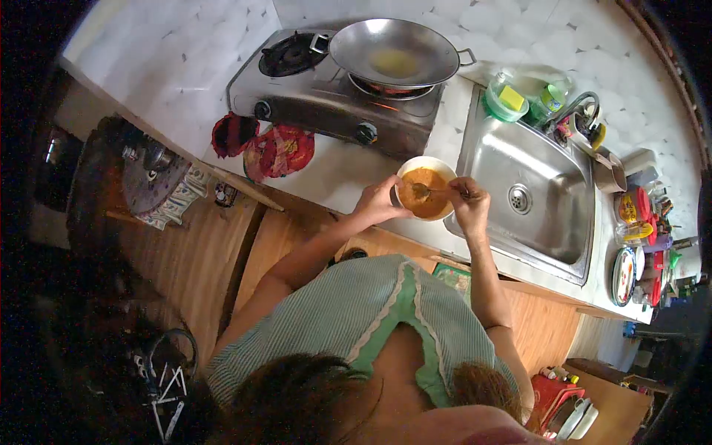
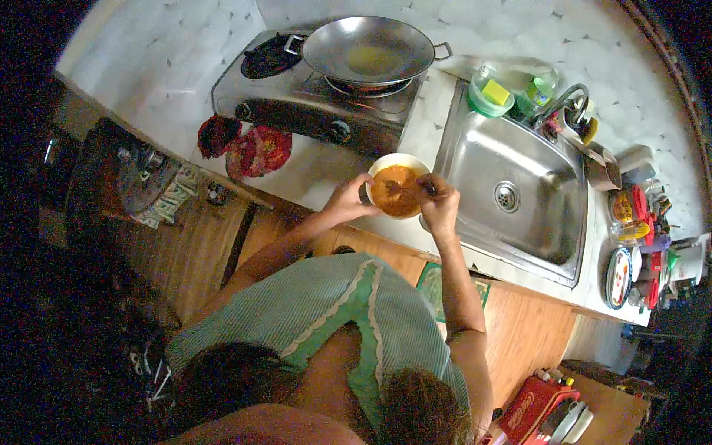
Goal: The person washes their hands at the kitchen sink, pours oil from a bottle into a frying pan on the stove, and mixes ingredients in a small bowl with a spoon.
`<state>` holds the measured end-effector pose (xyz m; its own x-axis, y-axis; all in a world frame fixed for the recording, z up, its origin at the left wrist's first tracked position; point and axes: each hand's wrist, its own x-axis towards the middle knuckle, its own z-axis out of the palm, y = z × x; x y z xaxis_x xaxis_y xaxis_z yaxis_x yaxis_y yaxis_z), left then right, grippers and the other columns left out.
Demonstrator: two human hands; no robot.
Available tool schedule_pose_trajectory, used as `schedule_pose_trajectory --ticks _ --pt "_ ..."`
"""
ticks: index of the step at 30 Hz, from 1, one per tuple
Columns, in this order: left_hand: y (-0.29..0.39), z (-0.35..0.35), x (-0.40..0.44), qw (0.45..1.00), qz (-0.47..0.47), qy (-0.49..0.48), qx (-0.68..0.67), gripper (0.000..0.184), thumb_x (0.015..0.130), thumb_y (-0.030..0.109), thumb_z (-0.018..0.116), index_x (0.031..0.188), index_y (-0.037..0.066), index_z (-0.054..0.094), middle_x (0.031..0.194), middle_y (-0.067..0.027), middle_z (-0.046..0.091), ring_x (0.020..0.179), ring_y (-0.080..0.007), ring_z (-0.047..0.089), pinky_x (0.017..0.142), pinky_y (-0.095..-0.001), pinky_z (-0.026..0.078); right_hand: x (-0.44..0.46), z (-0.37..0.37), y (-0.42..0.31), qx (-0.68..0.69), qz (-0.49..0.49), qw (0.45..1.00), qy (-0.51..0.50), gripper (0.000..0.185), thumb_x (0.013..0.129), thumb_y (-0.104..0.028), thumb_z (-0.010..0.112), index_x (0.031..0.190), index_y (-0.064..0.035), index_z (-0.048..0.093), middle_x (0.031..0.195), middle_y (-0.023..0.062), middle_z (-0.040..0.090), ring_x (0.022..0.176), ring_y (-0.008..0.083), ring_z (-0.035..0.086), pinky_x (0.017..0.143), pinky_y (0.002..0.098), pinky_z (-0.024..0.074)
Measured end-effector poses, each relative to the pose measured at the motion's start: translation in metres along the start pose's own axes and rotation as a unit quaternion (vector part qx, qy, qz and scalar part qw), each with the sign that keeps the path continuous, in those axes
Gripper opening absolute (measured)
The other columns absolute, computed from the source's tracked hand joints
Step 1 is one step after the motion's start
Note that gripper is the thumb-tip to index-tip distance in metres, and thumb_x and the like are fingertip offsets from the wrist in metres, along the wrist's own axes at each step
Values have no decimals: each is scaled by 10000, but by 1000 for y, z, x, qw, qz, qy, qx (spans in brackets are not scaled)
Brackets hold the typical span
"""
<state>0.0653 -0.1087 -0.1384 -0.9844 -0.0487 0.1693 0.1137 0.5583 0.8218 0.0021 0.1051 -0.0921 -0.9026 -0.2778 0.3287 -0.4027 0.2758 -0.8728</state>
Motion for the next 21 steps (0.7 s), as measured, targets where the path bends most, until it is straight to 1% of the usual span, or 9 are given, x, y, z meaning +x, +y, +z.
schedule_pose_trajectory --ticks 1,4,7,9,10,13,16,18,21 --pt "0 0 0 1000 4 3 -3 673 510 365 840 1020 63 521 880 -140 636 826 -322 622 729 -397 481 -2 4 -2 13 7 1000 10 75 795 -2 632 868 -17 627 758 75 655 702 130 626 664 254 495" --pt "2 -2 1 1000 -1 3 -5 669 502 363 842 1010 59 528 888 -140 638 830 -327 623 736 -401 482 -9 9 -19 -89 -31 995 14 52 801 14 617 842 -16 608 762 79 652 728 140 631 675 255 495" --pt "1 -1 -2 1000 -27 -14 9 677 495 360 853 1008 56 532 915 -144 635 843 -322 621 744 -400 480 -13 5 -34 -43 -43 998 21 105 788 16 589 882 -28 608 808 135 661 746 207 661 647 312 501" --pt "-4 2 0 999 -25 -25 22 705 487 348 876 1025 54 529 956 -152 631 874 -311 620 754 -387 481 -17 3 -38 -103 -48 993 16 94 798 15 588 881 -26 605 791 129 657 720 199 652 643 304 497" --pt "-4 2 -1 1000 -7 -14 11 686 491 359 864 1008 54 532 930 -146 632 853 -315 620 751 -400 477 -17 3 -39 -132 -54 990 14 88 803 15 587 880 -25 604 783 126 655 707 195 647 641 300 496" --pt "-3 -1 1 999 28 12 8 663 497 384 841 986 52 539 885 -135 636 814 -325 624 746 -426 470 -14 2 -37 -49 -41 997 53 75 806 45 585 855 -12 583 774 68 646 712 125 602 673 256 489" --pt "-6 1 0 999 33 16 29 700 496 395 844 1026 49 543 906 -141 644 822 -331 631 747 -423 480 -12 6 -22 -49 7 998 34 83 803 59 569 858 -2 582 771 67 643 714 117 597 669 251 488" --pt "-20 11 0 998 52 39 5 730 499 406 845 1060 49 545 920 -147 648 827 -338 635 748 -418 489 -8 4 -18 -22 7 998 58 61 811 27 581 865 1 590 753 97 645 693 137 609 651 267 488" --pt "-31 13 3 999 41 8 -1 716 516 412 846 1073 69 554 922 -156 650 836 -338 637 741 -408 499 -7 0 -18 -32 -17 994 100 43 822 15 575 862 7 590 758 105 657 709 149 625 661 279 492"
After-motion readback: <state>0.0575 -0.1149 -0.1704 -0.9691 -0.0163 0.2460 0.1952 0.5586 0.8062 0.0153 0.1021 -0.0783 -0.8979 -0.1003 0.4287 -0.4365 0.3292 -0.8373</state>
